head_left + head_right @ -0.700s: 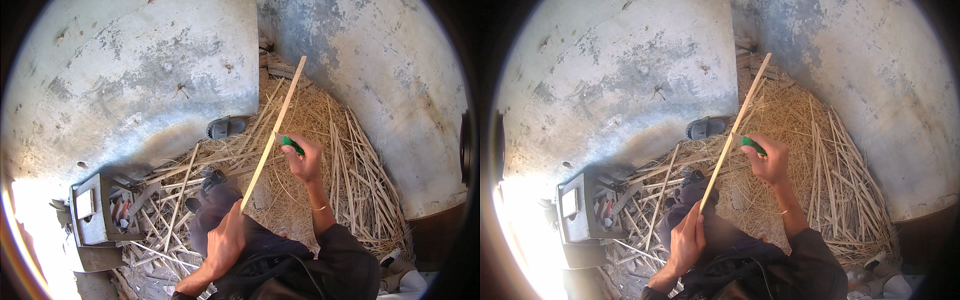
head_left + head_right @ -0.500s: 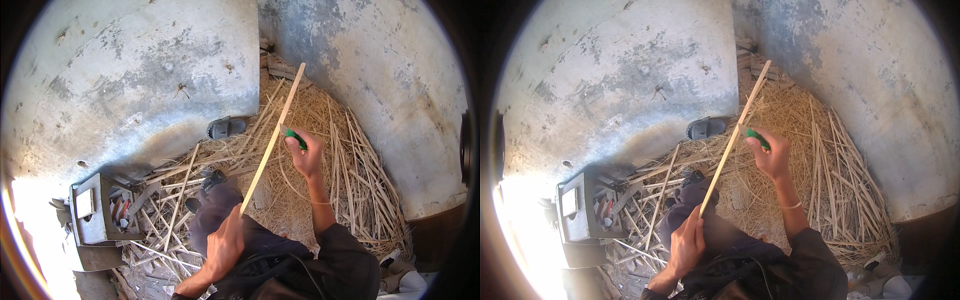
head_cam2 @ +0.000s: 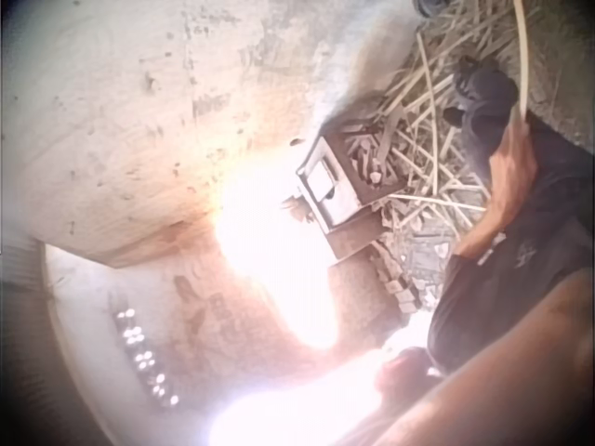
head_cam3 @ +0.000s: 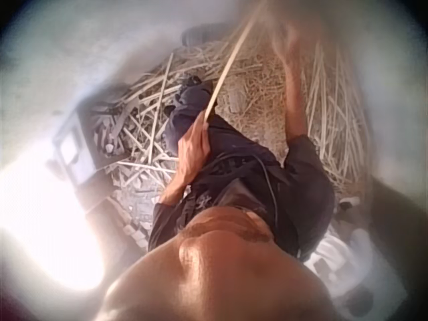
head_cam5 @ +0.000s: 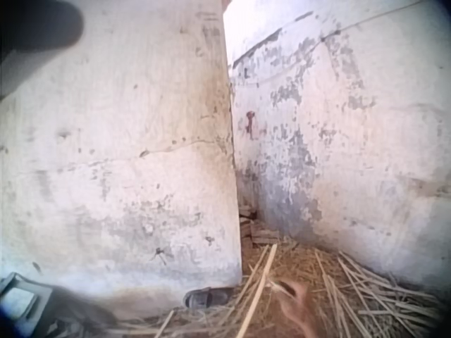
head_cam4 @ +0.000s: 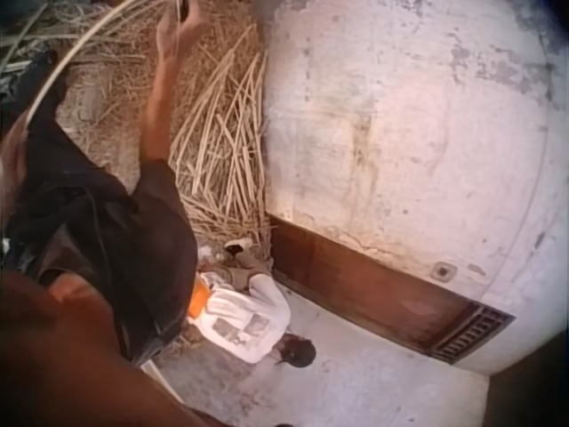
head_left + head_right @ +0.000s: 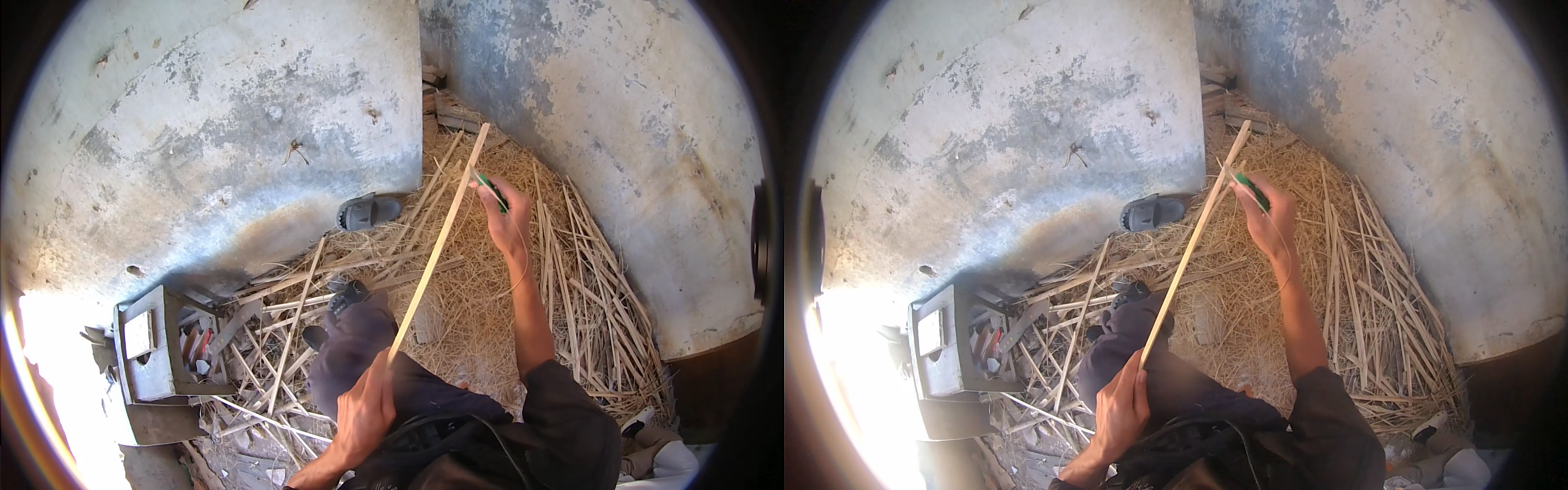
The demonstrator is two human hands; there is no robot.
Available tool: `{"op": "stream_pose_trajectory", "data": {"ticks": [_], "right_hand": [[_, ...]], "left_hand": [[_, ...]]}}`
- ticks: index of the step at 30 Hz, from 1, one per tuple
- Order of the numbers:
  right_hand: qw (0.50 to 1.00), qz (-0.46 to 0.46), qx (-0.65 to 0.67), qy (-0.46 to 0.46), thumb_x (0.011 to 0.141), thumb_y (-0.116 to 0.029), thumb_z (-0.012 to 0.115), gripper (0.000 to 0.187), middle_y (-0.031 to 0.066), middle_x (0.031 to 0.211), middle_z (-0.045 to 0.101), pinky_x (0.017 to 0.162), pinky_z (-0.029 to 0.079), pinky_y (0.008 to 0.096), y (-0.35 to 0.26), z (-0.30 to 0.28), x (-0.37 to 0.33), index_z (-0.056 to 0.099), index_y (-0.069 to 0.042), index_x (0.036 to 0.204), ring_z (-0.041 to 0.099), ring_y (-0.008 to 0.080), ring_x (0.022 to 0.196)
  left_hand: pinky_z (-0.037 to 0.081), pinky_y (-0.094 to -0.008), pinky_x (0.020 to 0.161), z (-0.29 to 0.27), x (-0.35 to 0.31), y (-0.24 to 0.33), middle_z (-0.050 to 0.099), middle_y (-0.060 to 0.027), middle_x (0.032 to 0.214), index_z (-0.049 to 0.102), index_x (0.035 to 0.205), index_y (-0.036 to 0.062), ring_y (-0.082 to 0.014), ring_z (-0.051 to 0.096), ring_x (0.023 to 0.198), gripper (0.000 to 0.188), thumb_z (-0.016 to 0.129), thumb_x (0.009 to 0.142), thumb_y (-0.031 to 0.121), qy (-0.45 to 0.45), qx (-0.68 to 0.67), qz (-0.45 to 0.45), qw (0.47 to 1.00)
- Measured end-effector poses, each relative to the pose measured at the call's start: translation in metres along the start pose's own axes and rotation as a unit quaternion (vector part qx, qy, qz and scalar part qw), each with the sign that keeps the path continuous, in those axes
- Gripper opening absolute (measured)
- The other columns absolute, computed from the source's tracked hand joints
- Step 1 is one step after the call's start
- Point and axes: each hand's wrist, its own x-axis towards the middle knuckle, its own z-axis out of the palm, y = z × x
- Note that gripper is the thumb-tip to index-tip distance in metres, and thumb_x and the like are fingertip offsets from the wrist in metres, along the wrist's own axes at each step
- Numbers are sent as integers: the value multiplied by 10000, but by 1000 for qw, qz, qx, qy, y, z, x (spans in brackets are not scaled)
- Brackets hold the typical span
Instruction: The person sits on the ground and uses a green utility knife to shave thin strips from a long, light-colored wooden stick. They hold the stick with their left hand and scrape the blade along its length with their right hand, producing fine wood shavings that fall onto the straw-covered floor.
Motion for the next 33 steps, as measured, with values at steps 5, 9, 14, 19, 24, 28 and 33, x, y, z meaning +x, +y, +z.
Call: {"op": "stream_pose_trajectory", "data": {"ticks": [5, 9, 14, 19, 24, 28, 33], "right_hand": [[995, 74, -45, 49, 1098, -585, 612, 563, -26, 635, 551, 524, 262, 331, 43, -16, 24, 837, -74, 1177, 349, 79, 519], [989, 116, -35, 84, 1129, -516, 603, 472, -65, 642, 406, 562, 258, 321, 49, -23, 32, 833, -105, 1157, 323, 74, 573], [992, 91, -4, 93, 1143, -431, 590, 400, -80, 686, 399, 549, 255, 290, 44, -18, 13, 785, -98, 1250, 331, 57, 584], [991, 90, 102, 6, 1099, -481, 638, 440, -73, 733, 486, 582, 324, 273, -1, -2, -23, 743, -96, 1283, 399, 39, 615], [959, 117, 231, -113, 1092, -412, 685, 460, -54, 739, 543, 554, 324, 271, -42, 12, -51, 714, -43, 1364, 416, 41, 612], [910, 176, 348, -139, 1096, -287, 704, 395, -44, 737, 605, 495, 289, 272, -74, 19, -55, 724, 9, 1356, 380, 33, 543], [878, 217, 408, -124, 1090, -242, 710, 332, -64, 637, 525, 471, 232, 251, -77, 22, -55, 754, 39, 1262, 334, 21, 485]], "left_hand": [[605, -487, 820, -4, -11, 2, 751, -313, 1116, 624, 1421, -29, -496, 747, 994, 337, 588, 1099, 62, -40, -10, -40, 998], [573, -433, 736, -2, -15, -9, 720, -233, 922, 626, 1440, -23, -391, 735, 812, 348, 543, 1133, 118, -32, -32, -23, 999], [441, -279, 604, -18, 0, -12, 562, -24, 737, 624, 1485, -17, -100, 540, 629, 413, 453, 1185, 210, -86, -180, -110, 974], [334, -209, 499, -26, 18, -18, 431, 37, 802, 513, 1551, -88, -32, 379, 575, 551, 387, 1225, 338, -145, -368, -154, 905], [347, -208, 488, -28, 33, -22, 437, 35, 762, 498, 1559, -95, -41, 381, 548, 596, 364, 1225, 380, -233, -515, -185, 804], [317, -221, 437, -26, 39, -16, 464, -5, 714, 510, 1504, -137, -53, 362, 481, 609, 374, 1219, 384, -266, -564, -216, 752], [350, -217, 431, -22, 40, -14, 475, -21, 715, 521, 1483, -125, -70, 410, 491, 611, 369, 1217, 403, -270, -564, -193, 756]]}}
